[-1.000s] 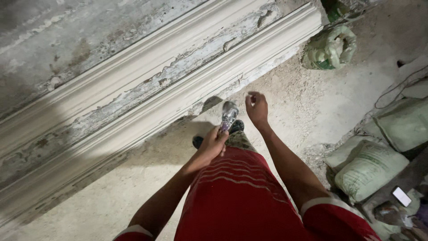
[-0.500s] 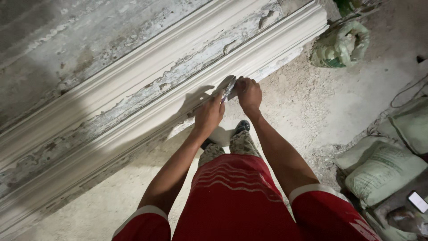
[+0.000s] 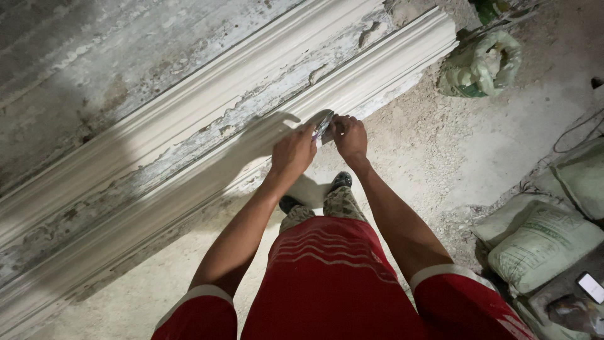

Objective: The person washes plaster off their hands, dries them with a cloth, then uses a small trowel to press plaster filler into dents and seams along decorative cornice moldings laid on a work table, working along the lengths of the pieces.

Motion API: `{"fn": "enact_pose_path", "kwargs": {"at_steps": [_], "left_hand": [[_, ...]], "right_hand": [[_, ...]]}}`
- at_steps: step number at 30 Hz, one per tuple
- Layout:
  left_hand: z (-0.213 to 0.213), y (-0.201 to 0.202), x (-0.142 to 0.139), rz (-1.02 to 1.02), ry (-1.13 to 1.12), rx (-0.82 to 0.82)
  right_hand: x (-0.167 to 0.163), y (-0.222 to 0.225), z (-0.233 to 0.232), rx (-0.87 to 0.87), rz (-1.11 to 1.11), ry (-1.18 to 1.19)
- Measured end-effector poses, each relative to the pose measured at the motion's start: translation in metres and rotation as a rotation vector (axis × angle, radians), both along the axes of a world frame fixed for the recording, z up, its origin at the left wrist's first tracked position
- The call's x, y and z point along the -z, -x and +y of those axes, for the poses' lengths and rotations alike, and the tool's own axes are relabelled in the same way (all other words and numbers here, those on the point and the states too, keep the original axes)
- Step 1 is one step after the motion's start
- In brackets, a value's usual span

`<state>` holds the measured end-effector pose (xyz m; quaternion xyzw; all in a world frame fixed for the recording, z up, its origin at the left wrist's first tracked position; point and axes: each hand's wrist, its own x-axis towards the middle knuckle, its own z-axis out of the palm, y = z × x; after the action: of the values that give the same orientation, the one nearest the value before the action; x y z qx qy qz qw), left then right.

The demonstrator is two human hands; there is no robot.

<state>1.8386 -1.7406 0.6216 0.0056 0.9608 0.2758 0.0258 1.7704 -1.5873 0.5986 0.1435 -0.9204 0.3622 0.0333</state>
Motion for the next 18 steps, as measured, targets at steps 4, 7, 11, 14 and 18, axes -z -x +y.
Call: {"fn": "enact_pose_path", "kwargs": {"at_steps": [4, 7, 11, 14, 18], "left_hand": [[-0.001, 0.001, 0.003, -0.102, 0.013, 0.019], [-0.008, -0.011, 0.0, -0.165, -0.008, 0.011], [-0.021, -0.023, -0.019, -0.172, -0.011, -0.019], [-0.024, -0.016, -0.033, -0.141, -0.015, -0.073], [-0.02, 0.004, -0.041, -0.005, -0.115, -0.067]], "right_hand": [[0.003, -0.001, 0.008, -0.013, -0.153, 0.018], [0.009, -0.009, 0.018, -0.108, -0.235, -0.03], [0.015, -0.026, 0.032, -0.219, -0.221, -0.085], [0.018, -0.037, 0.041, -0.151, -0.099, -0.102], [0.022, -0.041, 0.054, 0.049, -0.152, -0.205]]}}
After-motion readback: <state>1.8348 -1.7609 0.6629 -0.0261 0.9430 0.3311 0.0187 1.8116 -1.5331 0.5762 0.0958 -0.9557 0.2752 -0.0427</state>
